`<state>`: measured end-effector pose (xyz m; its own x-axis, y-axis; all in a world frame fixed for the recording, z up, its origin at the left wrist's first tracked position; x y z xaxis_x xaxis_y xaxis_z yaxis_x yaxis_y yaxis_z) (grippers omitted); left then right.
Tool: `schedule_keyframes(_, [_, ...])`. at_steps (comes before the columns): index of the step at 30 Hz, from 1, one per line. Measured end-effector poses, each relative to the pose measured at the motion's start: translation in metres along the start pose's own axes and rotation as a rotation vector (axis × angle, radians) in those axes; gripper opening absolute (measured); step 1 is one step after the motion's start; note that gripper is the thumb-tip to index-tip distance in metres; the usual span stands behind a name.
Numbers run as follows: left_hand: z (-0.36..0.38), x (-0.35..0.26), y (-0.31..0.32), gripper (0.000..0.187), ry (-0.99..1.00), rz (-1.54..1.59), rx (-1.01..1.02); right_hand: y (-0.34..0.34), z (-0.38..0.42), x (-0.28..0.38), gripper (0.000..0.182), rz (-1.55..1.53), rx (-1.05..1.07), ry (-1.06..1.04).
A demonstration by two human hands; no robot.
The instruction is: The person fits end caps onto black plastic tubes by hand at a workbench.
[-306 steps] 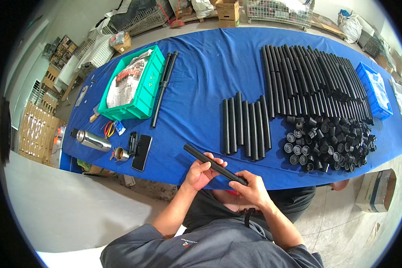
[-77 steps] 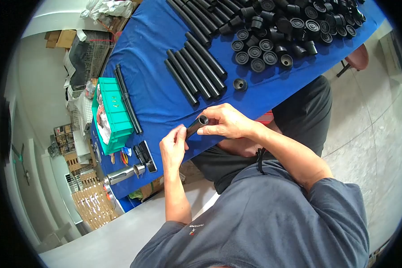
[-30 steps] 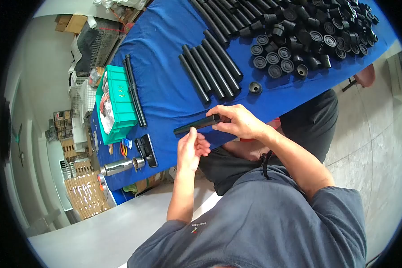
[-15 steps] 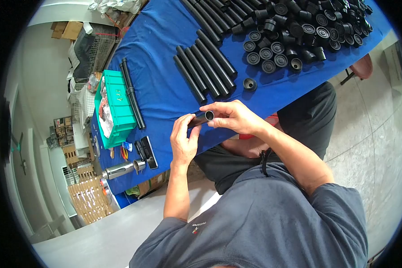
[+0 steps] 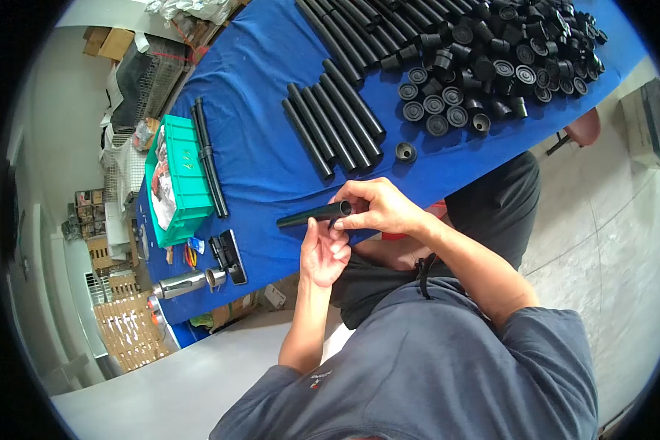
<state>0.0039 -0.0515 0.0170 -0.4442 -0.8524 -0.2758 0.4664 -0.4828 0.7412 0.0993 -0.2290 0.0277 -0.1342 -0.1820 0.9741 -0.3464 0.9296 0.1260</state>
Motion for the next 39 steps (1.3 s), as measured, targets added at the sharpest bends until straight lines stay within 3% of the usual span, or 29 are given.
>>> schedule_keyframes(3, [-0.013,-0.01,0.004,0.042,-0.081,0.078,0.103,-0.002,0.001,0.0,0.037,0.066,0.002,0.023])
schedule_keyframes(5, [-0.02,-0.02,-0.005,0.038,0.156,-0.101,0.052,0.0,0.007,0.005,0.041,0.238,0.04,-0.139])
schedule_keyframes(6, [-0.019,-0.028,0.0,0.037,0.325,-0.246,-0.092,-0.003,0.012,0.014,0.042,0.278,-0.044,-0.169])
schedule_keyframes(7, [-0.023,-0.039,0.001,0.032,0.385,-0.287,0.043,-0.005,0.019,0.025,0.044,0.316,-0.123,-0.193])
schedule_keyframes(9, [-0.028,-0.052,0.001,0.03,0.452,-0.275,0.079,-0.026,0.031,0.032,0.043,0.495,-0.317,-0.198])
schedule_keyframes(11, [-0.035,-0.058,0.007,0.029,0.418,-0.185,0.219,-0.047,0.034,0.04,0.048,0.659,-0.468,-0.159])
schedule_keyframes(14, [-0.045,-0.059,-0.005,0.027,0.437,-0.128,0.232,-0.068,0.027,0.028,0.056,0.902,-0.469,-0.162])
schedule_keyframes(17, [-0.046,-0.057,-0.01,0.028,0.438,-0.085,0.236,-0.071,0.018,0.021,0.052,0.966,-0.46,-0.116])
schedule_keyframes(20, [-0.044,-0.054,-0.011,0.029,0.445,-0.095,0.194,-0.073,0.01,0.009,0.047,1.102,-0.415,-0.21])
schedule_keyframes(24, [-0.043,-0.052,-0.007,0.029,0.478,-0.104,0.17,-0.064,0.007,0.026,0.038,0.965,-0.472,-0.139])
schedule_keyframes(28, [-0.043,-0.05,-0.007,0.029,0.491,-0.108,0.171,-0.023,0.01,0.046,0.036,0.689,-0.288,-0.095])
schedule_keyframes(29, [-0.045,-0.051,-0.005,0.03,0.495,-0.116,0.179,-0.015,0.01,0.039,0.036,0.717,-0.209,-0.168])
schedule_keyframes(32, [-0.044,-0.05,-0.005,0.029,0.489,-0.124,0.181,0.009,0.005,0.023,0.038,0.685,-0.093,-0.018])
schedule_keyframes(39, [-0.041,-0.049,0.0,0.026,0.521,-0.159,0.16,0.023,-0.006,0.02,0.035,0.653,-0.088,-0.056])
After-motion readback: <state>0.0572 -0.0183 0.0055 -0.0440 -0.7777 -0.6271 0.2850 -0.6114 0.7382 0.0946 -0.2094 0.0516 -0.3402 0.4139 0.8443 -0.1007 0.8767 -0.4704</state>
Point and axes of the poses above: each hand's wrist, its own z-axis away from the middle knuckle, its own y-axis out of the palm, x = y × z, the point moved 3 cm from there along -z, towards the middle knuckle, and after that the axes turned 15 degrees about -x, right-handed, at the moved point
